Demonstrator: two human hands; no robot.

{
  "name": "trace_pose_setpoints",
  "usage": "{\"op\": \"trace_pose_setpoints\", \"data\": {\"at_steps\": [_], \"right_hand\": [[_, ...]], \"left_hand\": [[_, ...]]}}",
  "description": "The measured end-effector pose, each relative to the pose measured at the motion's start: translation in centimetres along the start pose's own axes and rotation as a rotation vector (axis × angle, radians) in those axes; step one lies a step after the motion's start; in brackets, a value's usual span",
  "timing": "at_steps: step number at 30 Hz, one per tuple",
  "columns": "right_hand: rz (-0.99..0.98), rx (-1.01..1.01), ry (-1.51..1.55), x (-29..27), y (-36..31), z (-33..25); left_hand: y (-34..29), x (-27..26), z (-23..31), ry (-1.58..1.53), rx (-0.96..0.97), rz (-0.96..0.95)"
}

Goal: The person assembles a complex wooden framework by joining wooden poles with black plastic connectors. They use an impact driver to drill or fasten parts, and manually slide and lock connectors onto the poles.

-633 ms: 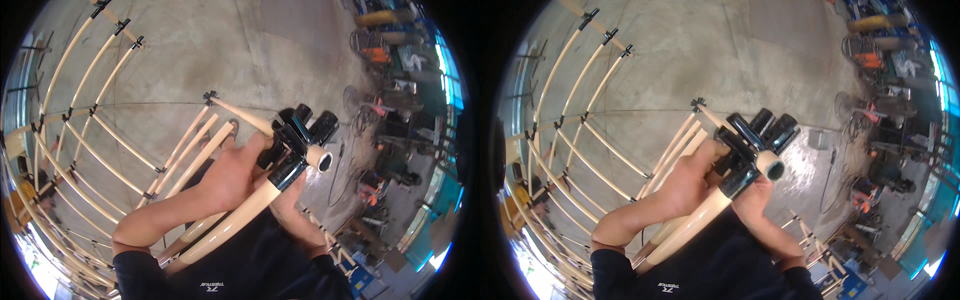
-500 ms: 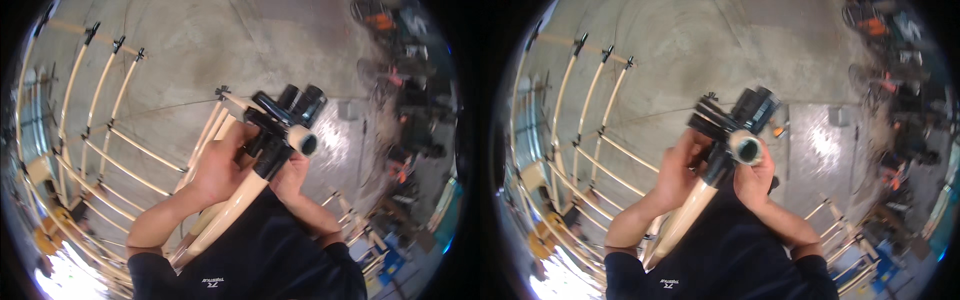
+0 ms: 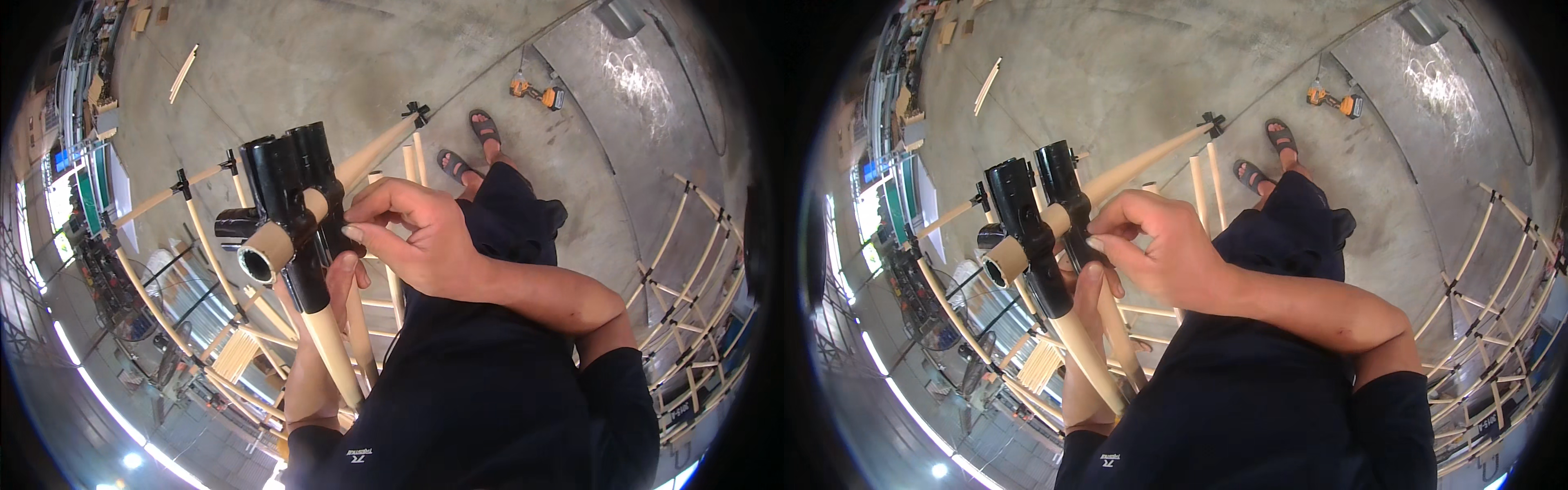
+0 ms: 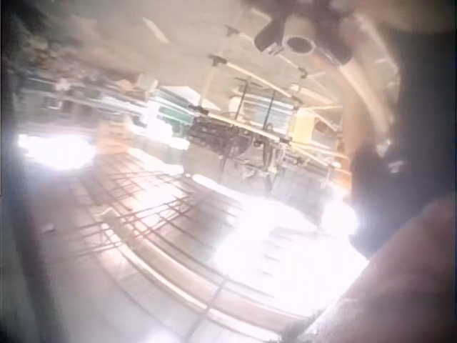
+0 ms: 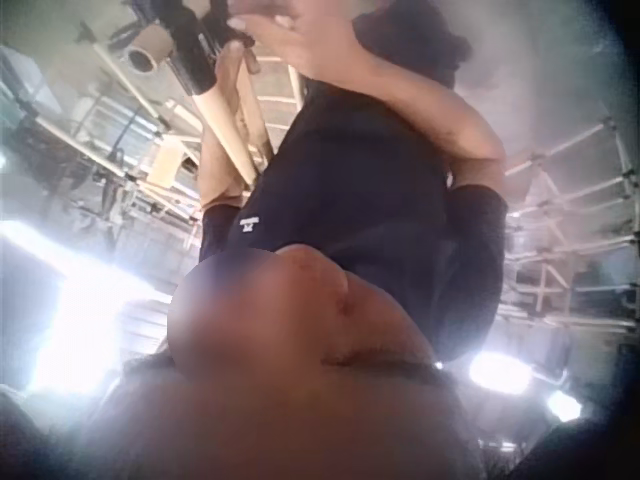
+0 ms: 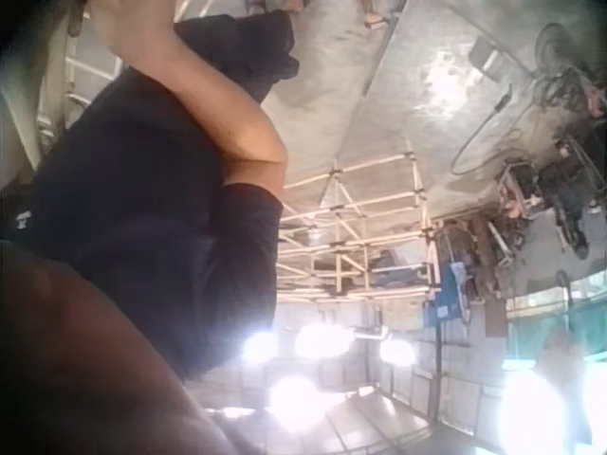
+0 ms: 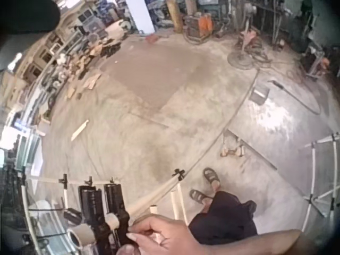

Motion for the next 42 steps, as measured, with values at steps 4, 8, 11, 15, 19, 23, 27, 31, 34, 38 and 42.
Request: {"op": "trace_pose_setpoints", "data": {"at_steps": [4, 8, 11, 15, 19, 23, 27, 31, 34, 38, 42], "right_hand": [[-0.046, 0.007, -0.05, -0.6, 1.1, -0.8], [-0.127, 0.154, 0.065, -0.6, 1.8, -1.1], [-0.169, 0.164, 0.05, -0.8, 1.9, -1.2], [-0.195, 0.153, 0.064, -0.7, 1.8, -0.8], [-0.159, 0.119, 0.123, -0.6, 2.5, -1.3], [-0.136, -0.015, -0.103, -0.8, 2.2, -1.9], [-0.044, 0.045, -0.028, -0.2, 1.6, -1.9], [-0.104, 0.221, 0.028, -0.4, 1.8, -2.1], [-0.141, 0.1, -0.105, -0.6, 2.1, -2.1], [-0.153, 0.036, -0.199, -0.7, 2.1, -2.1], [-0.124, -0.122, -0.23, -1.0, 1.8, -2.2]], "left_hand": [[-0.1, 0.4, 0.5, 0.123, -0.018, 0.032], [-0.1, 0.0, 0.5, 0.104, -0.012, -0.015], [-0.3, 0.3, 0.7, 0.099, 0.004, 0.019], [-0.3, 0.4, 0.8, 0.1, 0.011, 0.029], [-0.3, 0.4, 0.9, 0.099, 0.017, 0.051], [0.0, 0.5, 1.0, 0.089, 0.009, 0.049], [0.0, 0.6, 1.2, 0.091, -0.007, 0.053], [0.4, 0.8, 1.6, 0.099, -0.022, 0.048], [0.4, 1.0, 1.6, 0.105, -0.026, 0.055], [0.5, 0.7, 1.2, 0.122, -0.022, 0.062], [0.8, 0.9, 1.0, 0.123, -0.02, 0.067]]}}
Point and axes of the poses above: each hand's wrist, its own y-axis towards the middle knuckle, its own x-axis out of the palm, z = x × y, the point moved 3 cm from there along y, towards the middle knuckle, and after that the axes turned 3 degrees about z, right-handed, at the moved point
